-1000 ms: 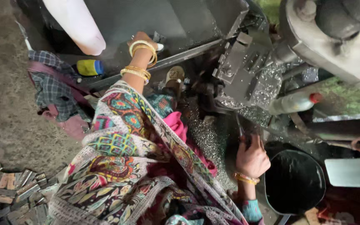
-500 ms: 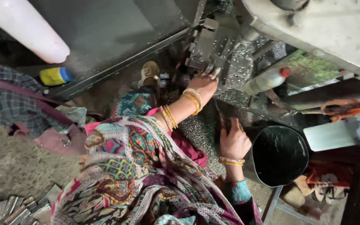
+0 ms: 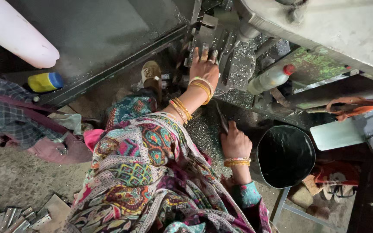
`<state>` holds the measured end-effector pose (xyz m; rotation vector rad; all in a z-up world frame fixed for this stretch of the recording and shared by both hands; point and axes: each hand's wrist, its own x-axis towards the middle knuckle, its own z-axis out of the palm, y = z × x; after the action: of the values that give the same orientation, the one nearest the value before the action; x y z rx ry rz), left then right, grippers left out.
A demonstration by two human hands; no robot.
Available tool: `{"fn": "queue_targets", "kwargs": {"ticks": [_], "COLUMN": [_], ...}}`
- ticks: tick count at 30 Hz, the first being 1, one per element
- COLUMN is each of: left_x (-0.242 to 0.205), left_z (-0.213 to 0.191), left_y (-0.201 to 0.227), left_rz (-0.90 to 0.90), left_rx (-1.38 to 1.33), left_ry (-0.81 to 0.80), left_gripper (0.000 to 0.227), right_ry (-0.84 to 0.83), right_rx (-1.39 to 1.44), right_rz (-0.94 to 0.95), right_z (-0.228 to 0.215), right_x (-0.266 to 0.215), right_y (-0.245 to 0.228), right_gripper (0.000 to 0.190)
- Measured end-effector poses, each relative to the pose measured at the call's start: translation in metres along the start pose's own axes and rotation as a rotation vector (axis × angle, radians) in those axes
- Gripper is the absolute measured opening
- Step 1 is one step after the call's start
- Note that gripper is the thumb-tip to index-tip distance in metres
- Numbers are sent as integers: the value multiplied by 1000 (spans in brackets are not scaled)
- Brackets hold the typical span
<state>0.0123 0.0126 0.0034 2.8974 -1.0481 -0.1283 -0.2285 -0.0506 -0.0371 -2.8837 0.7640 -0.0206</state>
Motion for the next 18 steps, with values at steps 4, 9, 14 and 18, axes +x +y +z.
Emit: {"fn": "queue_targets", "kwargs": {"ticks": [4, 9, 14, 18], "left_x": [-2, 0, 2, 4], "left_z": [-5, 5, 10, 10], "left_y": [-7, -9, -9, -11], "left_rz": [6, 18, 47, 19], "left_rx": [-48, -46, -33, -36], "left_ry": [61, 64, 132, 78], "left_gripper": [49, 47, 51, 50], "right_ry": [70, -27, 35, 3], "right_rx": [22, 63, 179, 44], "right_rz": [-31, 118, 56, 54], "right_z": [24, 69, 83, 92], "right_x": [-1, -15, -12, -1], "right_y": [12, 10, 24, 44], "right_gripper": [43, 33, 31, 28]}}
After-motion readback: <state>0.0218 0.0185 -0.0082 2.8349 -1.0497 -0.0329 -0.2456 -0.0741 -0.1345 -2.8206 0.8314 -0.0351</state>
